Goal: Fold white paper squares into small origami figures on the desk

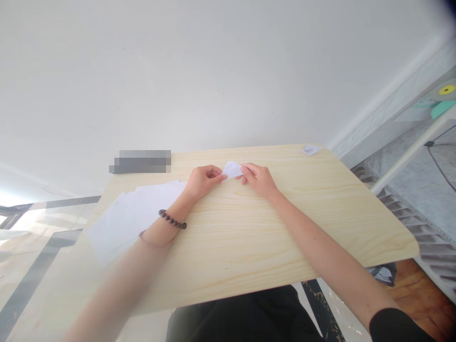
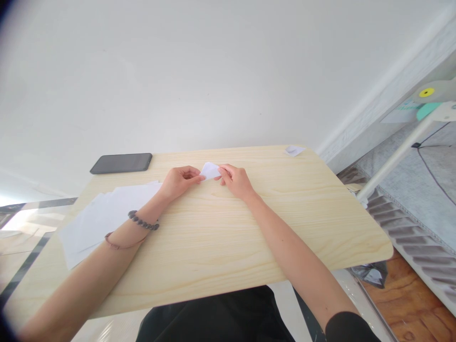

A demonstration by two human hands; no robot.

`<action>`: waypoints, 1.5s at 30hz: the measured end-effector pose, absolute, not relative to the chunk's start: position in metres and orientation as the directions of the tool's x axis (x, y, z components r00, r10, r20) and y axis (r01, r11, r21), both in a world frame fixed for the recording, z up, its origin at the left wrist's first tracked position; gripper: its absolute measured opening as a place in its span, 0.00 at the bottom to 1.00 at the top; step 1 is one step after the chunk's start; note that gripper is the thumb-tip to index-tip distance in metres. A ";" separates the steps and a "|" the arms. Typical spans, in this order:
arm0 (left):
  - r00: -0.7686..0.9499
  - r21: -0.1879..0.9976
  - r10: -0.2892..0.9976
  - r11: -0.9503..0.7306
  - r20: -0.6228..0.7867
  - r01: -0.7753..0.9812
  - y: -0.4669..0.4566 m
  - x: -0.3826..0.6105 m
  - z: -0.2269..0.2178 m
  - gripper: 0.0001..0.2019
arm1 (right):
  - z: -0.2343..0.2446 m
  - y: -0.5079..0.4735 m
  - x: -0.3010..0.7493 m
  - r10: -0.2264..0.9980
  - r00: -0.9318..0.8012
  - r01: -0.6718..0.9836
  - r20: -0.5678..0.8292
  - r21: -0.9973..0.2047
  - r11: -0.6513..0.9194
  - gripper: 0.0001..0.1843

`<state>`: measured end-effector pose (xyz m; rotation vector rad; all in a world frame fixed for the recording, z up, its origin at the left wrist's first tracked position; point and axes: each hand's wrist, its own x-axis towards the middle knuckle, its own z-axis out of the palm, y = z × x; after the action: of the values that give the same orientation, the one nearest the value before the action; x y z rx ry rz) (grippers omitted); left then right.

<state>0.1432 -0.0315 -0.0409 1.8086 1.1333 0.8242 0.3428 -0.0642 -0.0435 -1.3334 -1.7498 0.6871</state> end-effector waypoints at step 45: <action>0.447 0.825 0.890 -0.321 0.093 0.466 -0.038 0.145 -0.033 0.20 | -0.045 -0.063 0.342 0.966 -0.067 0.399 0.249 -0.881 0.255 0.23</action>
<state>0.1451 -0.0379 -0.0327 1.9495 1.1366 0.7189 0.3420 -0.0633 -0.0452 -1.2894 -1.6286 0.7943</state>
